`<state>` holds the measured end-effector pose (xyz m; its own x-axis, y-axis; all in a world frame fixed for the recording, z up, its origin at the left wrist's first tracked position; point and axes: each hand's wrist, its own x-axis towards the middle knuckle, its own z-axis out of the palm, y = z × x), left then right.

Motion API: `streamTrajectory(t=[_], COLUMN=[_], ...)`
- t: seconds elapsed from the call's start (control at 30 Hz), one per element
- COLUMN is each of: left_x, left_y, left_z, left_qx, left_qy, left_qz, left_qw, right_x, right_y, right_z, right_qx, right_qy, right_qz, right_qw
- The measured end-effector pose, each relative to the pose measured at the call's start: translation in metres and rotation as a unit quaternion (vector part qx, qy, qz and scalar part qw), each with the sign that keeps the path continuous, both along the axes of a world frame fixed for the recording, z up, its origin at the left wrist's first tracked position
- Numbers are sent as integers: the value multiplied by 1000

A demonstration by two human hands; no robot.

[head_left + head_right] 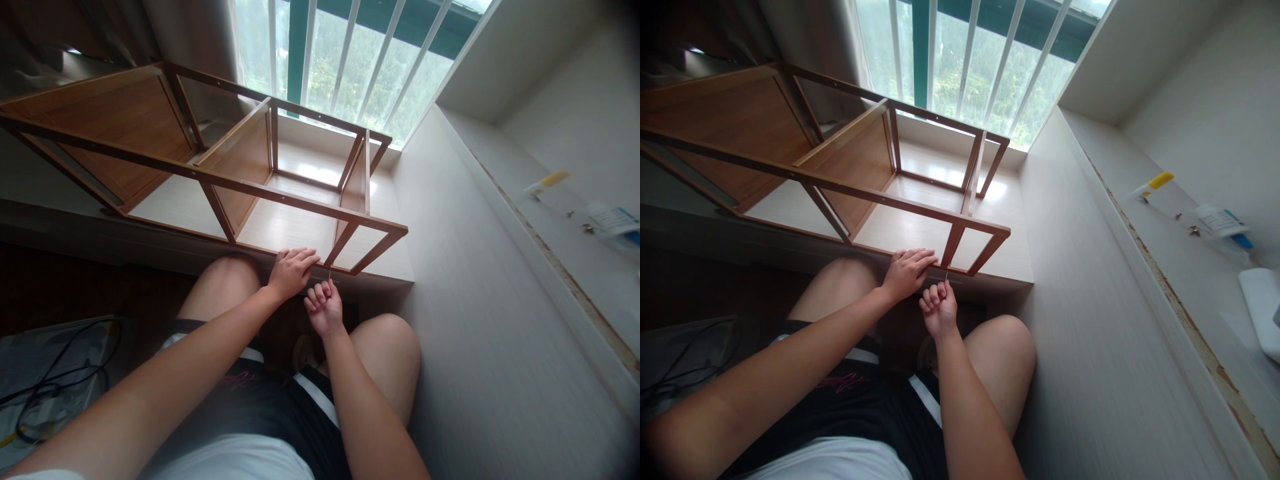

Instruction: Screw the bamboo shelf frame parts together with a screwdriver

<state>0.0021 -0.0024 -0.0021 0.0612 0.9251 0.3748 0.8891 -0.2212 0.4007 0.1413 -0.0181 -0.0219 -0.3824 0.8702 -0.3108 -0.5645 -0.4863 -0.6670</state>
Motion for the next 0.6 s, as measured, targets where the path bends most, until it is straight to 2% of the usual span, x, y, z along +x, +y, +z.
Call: streamTrajectory(t=[0.6], left_x=[-1], left_y=[0], left_z=[0], left_qx=[0], left_qy=[1], left_qz=[-2], left_qw=[1000], right_x=[-8], right_y=[-2], right_z=[-5], right_qx=[47], right_qy=[-46], right_qz=[-51], right_qw=[997])
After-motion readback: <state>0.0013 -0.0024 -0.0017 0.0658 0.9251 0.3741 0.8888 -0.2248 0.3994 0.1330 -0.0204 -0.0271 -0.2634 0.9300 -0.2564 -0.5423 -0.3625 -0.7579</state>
